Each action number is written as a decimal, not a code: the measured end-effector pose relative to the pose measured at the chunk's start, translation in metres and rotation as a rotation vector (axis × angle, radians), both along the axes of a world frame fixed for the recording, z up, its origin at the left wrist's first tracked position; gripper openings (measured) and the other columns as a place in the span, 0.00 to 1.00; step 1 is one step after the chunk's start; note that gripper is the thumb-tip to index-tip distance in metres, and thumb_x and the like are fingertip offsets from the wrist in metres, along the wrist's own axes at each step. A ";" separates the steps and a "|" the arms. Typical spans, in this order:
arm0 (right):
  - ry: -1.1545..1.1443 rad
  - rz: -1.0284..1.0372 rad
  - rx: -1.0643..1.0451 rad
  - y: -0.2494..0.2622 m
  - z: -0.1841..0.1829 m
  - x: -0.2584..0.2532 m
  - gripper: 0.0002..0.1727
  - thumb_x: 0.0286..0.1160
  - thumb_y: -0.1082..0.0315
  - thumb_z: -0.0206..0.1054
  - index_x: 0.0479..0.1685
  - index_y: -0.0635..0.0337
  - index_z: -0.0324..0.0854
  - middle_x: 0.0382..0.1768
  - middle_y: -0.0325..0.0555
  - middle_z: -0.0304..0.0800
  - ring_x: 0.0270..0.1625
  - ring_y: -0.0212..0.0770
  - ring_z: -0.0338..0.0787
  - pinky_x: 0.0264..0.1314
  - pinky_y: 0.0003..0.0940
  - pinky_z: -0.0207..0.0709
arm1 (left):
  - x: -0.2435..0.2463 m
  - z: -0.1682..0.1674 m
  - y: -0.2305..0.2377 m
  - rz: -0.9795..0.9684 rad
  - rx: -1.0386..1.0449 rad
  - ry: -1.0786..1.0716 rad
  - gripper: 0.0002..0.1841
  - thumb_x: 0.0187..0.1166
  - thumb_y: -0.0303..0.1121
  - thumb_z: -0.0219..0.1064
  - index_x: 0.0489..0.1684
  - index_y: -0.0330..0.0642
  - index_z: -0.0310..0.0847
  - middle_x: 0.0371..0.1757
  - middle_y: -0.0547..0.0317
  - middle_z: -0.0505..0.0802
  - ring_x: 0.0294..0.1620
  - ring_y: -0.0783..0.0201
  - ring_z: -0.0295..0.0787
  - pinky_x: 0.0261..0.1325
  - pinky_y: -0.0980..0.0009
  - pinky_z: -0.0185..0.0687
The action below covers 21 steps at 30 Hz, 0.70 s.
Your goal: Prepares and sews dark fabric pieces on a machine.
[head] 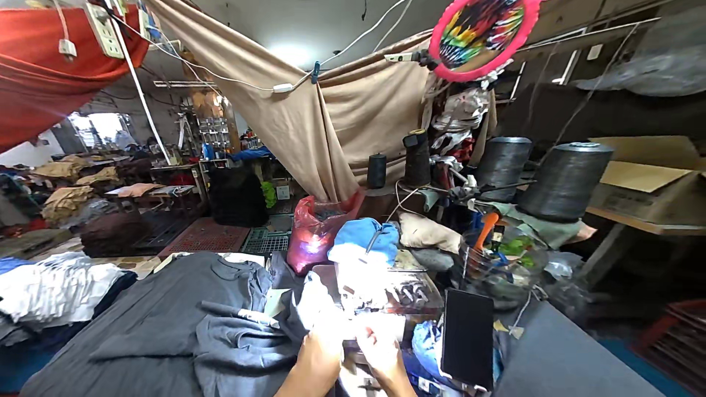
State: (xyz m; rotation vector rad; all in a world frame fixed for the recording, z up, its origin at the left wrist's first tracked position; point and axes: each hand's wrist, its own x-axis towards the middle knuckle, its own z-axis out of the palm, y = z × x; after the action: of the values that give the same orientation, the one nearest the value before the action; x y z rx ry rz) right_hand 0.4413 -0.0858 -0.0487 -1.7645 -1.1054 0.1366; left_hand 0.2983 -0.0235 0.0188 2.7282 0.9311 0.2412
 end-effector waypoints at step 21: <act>-0.293 -0.050 -0.158 -0.041 0.000 0.018 0.23 0.70 0.47 0.73 0.34 0.62 0.91 0.34 0.54 0.93 0.39 0.56 0.93 0.39 0.61 0.83 | -0.010 0.004 -0.016 0.033 -0.136 0.105 0.19 0.89 0.36 0.54 0.63 0.35 0.86 0.56 0.36 0.93 0.62 0.37 0.90 0.65 0.40 0.81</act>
State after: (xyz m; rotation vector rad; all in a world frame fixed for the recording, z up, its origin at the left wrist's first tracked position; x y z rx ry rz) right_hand 0.4593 -0.1268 -0.0488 -1.9971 -1.2860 -0.0700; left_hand 0.2880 -0.0398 0.0229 2.6240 0.9829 0.0391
